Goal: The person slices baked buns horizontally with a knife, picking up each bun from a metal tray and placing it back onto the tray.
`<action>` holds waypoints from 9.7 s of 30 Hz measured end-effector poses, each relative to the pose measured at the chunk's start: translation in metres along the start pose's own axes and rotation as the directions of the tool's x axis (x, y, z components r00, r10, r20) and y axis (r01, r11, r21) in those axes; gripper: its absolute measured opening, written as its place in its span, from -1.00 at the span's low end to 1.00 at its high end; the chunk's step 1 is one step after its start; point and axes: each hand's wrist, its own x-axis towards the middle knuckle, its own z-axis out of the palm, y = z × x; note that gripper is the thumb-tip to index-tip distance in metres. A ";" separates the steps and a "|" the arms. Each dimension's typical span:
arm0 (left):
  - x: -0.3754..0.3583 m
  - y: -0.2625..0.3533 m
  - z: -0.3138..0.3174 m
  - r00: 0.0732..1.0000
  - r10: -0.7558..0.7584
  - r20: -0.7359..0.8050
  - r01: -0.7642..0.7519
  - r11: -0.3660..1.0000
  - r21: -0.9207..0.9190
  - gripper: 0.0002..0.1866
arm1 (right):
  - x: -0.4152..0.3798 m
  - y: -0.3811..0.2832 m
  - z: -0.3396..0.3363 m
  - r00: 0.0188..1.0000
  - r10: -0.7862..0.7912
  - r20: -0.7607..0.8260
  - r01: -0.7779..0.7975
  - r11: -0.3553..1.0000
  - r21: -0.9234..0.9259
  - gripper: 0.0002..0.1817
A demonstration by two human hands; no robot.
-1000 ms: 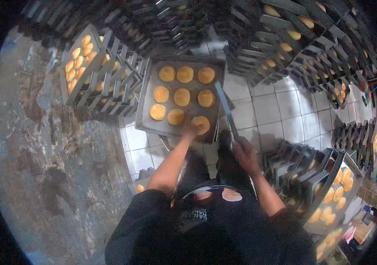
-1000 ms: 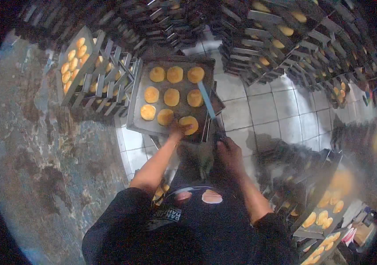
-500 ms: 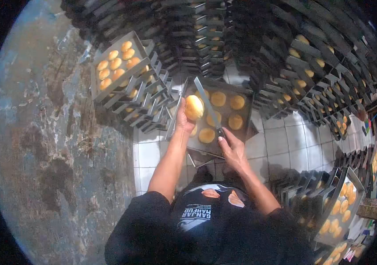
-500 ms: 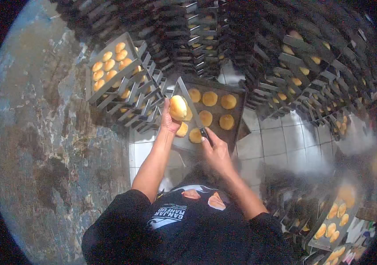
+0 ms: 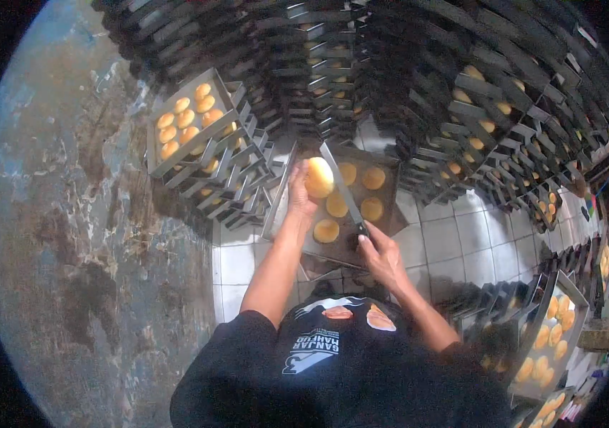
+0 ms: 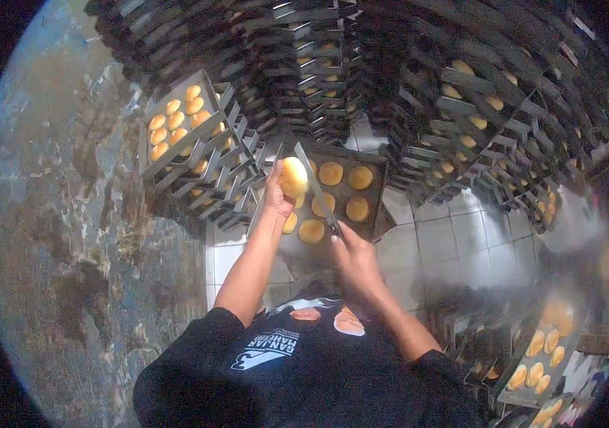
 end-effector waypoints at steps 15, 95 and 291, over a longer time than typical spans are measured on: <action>-0.020 -0.047 0.037 0.997 -0.003 0.073 -0.005 0.994 0.105 -0.68 | 0.022 0.023 -0.023 0.988 -0.121 -0.091 0.126 0.991 0.050 -0.53; -0.019 -0.205 -0.108 0.888 -0.264 -0.377 0.366 0.902 0.229 -0.68 | -0.149 0.180 -0.056 0.772 0.616 0.157 -0.606 0.788 -0.113 -0.52; -0.055 -0.019 -0.023 0.980 0.009 -0.197 0.001 0.999 0.054 -0.60 | 0.017 0.019 0.024 0.972 -0.197 0.132 0.205 0.978 -0.049 -0.48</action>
